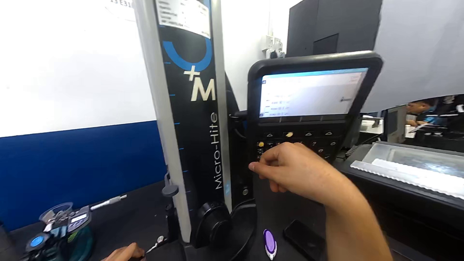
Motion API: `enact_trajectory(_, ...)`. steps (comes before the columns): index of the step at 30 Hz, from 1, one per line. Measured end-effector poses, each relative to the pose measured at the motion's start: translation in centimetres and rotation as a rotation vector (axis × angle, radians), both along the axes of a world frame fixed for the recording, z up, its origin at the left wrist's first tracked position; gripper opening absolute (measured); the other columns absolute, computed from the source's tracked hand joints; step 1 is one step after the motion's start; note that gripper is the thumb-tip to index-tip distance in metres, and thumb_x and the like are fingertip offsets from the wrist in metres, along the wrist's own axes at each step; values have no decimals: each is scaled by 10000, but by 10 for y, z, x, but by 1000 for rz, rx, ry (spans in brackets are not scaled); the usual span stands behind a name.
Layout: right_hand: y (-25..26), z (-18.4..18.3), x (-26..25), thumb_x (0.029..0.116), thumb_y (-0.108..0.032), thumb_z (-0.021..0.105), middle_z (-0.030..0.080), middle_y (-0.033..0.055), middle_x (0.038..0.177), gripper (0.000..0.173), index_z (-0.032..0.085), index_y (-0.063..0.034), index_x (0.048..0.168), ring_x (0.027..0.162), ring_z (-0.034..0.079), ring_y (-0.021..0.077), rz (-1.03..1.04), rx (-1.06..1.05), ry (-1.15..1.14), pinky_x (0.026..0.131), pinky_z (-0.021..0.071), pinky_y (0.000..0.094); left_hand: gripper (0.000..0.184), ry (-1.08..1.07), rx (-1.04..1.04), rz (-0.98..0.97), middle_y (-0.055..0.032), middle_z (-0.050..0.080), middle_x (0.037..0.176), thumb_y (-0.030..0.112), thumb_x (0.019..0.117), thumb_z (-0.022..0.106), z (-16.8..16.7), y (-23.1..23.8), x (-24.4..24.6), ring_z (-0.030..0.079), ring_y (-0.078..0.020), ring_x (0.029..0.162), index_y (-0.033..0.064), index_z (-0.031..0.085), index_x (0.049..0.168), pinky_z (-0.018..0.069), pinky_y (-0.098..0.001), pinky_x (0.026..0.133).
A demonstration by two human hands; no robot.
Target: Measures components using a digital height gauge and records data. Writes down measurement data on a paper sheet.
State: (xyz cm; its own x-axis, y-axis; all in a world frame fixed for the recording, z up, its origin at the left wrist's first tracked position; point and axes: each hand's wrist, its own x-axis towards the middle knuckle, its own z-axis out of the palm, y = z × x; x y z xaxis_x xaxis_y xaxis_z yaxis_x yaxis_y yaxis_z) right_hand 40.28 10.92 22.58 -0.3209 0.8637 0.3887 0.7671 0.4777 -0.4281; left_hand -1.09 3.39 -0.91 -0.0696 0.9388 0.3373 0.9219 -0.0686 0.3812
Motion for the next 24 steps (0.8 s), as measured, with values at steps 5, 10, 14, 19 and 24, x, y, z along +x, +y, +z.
enact_trajectory(5,1,-1,4,1011,-393,643,672,-30,592,306,747,-199,799,468,614,115,93,50,-1,464,538,340,243,3,62,60,-91,748,1126,276,933,666,-2,-1,8,679,-306,1147,98,746,1079,449,-624,1044)
enact_trajectory(10,4,-3,1,993,-321,681,676,4,579,267,748,-181,776,448,621,148,146,44,46,436,540,351,253,1,-7,132,2,741,1155,324,962,616,-1,-1,8,645,-193,1204,150,735,1102,411,-526,1120)
enact_trajectory(14,-3,0,-7,991,-183,683,677,43,585,207,759,-96,819,456,624,153,157,-23,64,457,538,326,260,-3,-29,132,15,734,1173,329,971,598,1,-1,9,631,-169,1219,156,729,1114,395,-506,1129)
enact_trajectory(19,-6,-2,-10,982,-155,689,675,57,578,186,753,-68,831,451,615,150,160,-47,79,458,524,319,256,2,-54,140,28,733,1182,320,978,587,3,-2,10,622,-161,1233,159,723,1122,383,-488,1136)
enact_trajectory(24,-8,-2,-11,982,-149,687,674,57,579,186,748,-70,824,459,620,151,184,-58,62,462,523,307,257,-4,-62,144,33,728,1193,322,977,583,4,-1,12,614,-147,1240,168,721,1129,370,-478,1145)
